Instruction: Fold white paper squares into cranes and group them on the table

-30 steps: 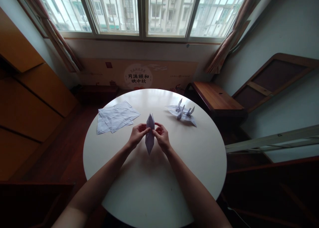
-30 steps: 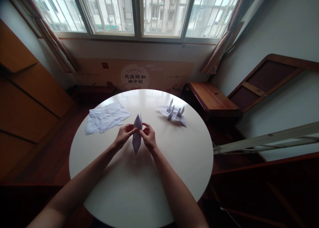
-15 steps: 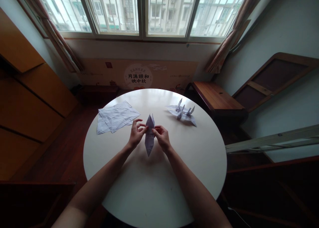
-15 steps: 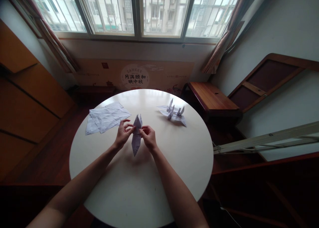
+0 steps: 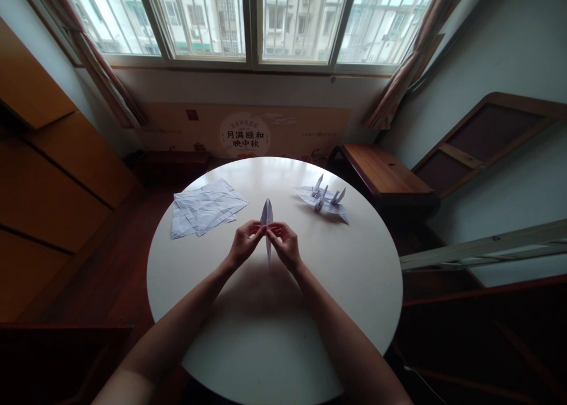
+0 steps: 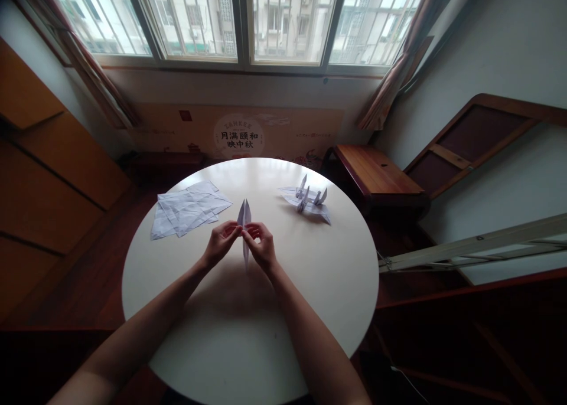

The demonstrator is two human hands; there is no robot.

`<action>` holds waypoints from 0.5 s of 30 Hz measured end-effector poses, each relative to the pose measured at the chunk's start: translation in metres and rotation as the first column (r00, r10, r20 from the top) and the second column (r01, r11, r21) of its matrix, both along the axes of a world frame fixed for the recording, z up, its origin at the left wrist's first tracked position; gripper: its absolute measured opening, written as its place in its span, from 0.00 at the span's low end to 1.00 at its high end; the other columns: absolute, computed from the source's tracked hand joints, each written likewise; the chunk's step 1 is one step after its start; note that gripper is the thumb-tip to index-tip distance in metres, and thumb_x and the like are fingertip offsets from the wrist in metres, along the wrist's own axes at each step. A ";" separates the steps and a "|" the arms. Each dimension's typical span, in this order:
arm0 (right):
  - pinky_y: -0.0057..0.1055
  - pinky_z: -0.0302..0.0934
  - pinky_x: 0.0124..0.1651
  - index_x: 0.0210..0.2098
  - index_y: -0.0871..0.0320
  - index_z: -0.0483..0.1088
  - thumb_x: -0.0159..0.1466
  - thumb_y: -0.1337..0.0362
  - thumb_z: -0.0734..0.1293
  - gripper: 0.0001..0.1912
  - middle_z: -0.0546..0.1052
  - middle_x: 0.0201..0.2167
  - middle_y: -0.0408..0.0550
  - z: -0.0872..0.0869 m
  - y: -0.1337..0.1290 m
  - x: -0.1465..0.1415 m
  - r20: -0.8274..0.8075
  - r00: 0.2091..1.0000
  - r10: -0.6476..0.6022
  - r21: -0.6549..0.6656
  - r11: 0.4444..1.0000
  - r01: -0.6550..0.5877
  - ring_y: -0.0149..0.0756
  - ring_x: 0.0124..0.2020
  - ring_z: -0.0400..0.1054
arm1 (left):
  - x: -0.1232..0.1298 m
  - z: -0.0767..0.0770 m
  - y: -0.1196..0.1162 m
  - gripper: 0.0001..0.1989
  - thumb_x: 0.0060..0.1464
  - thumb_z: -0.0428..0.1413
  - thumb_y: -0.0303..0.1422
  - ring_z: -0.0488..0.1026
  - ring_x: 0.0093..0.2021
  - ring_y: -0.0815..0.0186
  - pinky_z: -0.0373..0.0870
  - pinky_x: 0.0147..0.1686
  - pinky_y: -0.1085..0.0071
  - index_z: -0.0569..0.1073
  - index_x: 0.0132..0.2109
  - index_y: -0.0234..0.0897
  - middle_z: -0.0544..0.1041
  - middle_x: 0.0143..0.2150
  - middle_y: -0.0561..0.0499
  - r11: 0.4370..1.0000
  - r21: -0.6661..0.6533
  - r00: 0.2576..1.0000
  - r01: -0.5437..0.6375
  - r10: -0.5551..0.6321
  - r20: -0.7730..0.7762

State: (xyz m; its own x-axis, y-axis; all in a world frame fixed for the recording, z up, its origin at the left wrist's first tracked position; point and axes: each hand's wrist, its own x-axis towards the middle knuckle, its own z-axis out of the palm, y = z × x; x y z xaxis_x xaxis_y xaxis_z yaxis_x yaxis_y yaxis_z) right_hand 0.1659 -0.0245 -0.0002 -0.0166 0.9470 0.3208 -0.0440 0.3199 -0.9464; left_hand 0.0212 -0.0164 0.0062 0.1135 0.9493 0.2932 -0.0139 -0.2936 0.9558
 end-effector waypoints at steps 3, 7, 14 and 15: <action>0.33 0.64 0.39 0.40 0.54 0.75 0.62 0.58 0.66 0.10 0.72 0.36 0.47 0.003 -0.002 0.002 0.083 0.996 -0.011 0.087 0.996 0.004 0.34 0.36 0.68 | 0.000 0.003 0.000 0.18 0.49 0.64 0.41 0.78 0.37 0.60 0.74 0.43 0.64 0.76 0.40 0.31 0.79 0.37 0.44 0.997 -0.068 0.997 0.027 -0.022 0.073; 0.33 0.65 0.41 0.40 0.52 0.78 0.63 0.59 0.65 0.11 0.67 0.40 0.48 0.001 -0.001 0.005 0.108 0.993 -0.047 0.108 0.994 0.036 0.34 0.38 0.66 | -0.001 0.010 -0.001 0.29 0.47 0.65 0.40 0.78 0.34 0.62 0.74 0.40 0.66 0.70 0.54 0.31 0.80 0.34 0.46 0.985 -0.172 0.986 -0.023 0.051 0.162; 0.33 0.65 0.41 0.40 0.50 0.78 0.60 0.65 0.63 0.13 0.71 0.37 0.46 -0.002 0.005 0.008 -0.057 0.994 0.093 0.038 0.995 -0.091 0.34 0.37 0.67 | -0.006 0.016 0.002 0.19 0.43 0.66 0.38 0.77 0.29 0.63 0.74 0.34 0.68 0.73 0.40 0.33 0.79 0.29 0.49 0.951 -0.307 0.958 0.025 0.065 0.279; 0.32 0.65 0.40 0.40 0.50 0.78 0.59 0.65 0.64 0.13 0.71 0.37 0.46 -0.002 0.005 0.008 -0.076 0.991 0.112 0.029 0.994 -0.110 0.34 0.37 0.67 | -0.006 0.016 0.003 0.16 0.43 0.66 0.37 0.77 0.29 0.63 0.74 0.34 0.67 0.74 0.38 0.32 0.79 0.29 0.48 0.946 -0.322 0.955 0.045 0.054 0.292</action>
